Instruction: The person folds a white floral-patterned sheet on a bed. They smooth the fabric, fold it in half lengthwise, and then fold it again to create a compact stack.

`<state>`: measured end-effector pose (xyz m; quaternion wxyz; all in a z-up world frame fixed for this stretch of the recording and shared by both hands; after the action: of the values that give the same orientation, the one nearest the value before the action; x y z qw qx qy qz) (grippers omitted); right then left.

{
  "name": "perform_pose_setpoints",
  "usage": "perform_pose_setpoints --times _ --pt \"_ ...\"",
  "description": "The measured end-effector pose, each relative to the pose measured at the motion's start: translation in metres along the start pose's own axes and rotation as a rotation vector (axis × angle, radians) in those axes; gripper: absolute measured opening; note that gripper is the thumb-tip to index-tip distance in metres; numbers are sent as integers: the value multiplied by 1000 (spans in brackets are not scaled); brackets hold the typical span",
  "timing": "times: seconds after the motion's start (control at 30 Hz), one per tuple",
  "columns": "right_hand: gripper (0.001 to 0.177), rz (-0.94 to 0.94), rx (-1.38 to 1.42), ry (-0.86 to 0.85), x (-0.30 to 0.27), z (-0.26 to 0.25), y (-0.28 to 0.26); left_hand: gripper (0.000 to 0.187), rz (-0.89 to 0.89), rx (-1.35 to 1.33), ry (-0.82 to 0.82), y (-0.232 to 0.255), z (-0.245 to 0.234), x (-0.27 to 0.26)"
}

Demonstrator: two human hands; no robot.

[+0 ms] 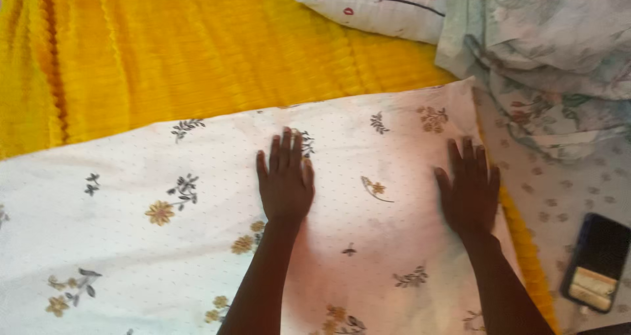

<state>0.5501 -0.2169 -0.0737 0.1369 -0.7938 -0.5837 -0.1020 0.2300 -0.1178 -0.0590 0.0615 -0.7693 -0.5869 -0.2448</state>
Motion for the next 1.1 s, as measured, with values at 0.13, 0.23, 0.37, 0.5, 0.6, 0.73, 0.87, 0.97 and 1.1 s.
perform_pose_setpoints --times 0.13,0.23,0.37,0.5,0.6,0.73,0.87,0.97,1.1 --pt "69 -14 -28 92 9 1 -12 61 -24 -69 113 41 5 -5" --pt "67 -110 313 164 -15 3 -86 60 -23 -242 41 82 9 -25" --pt "61 -196 392 19 -39 -6 -115 67 102 -126 -100 100 8 -47" --pt "66 -117 279 132 -36 -15 -87 61 107 -184 -22 81 -6 -45" --pt "64 78 148 103 -40 -20 -81 65 11 -98 17 56 -24 -43" --pt "67 -36 231 167 -69 -35 -146 63 -152 -82 49 9 -59 -66" --pt "64 -158 408 71 -125 -58 -261 64 -162 -77 30 -46 -96 -98" --pt "61 -195 395 -16 -165 -74 -335 59 -145 -79 38 -92 -128 -126" --pt "59 -260 424 -39 -209 -98 -398 58 -96 -101 39 -155 -170 -161"
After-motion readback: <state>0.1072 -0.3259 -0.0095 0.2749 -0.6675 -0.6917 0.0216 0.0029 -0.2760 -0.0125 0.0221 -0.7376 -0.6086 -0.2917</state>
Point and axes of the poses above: each hand's wrist, its own x-axis towards the middle knuckle, its own z-axis out of the palm, y = z × x, the point moved 3 cm from there along x, towards the middle knuckle, and after that the axes turned 13 degrees about y, right-handed, at the moved point
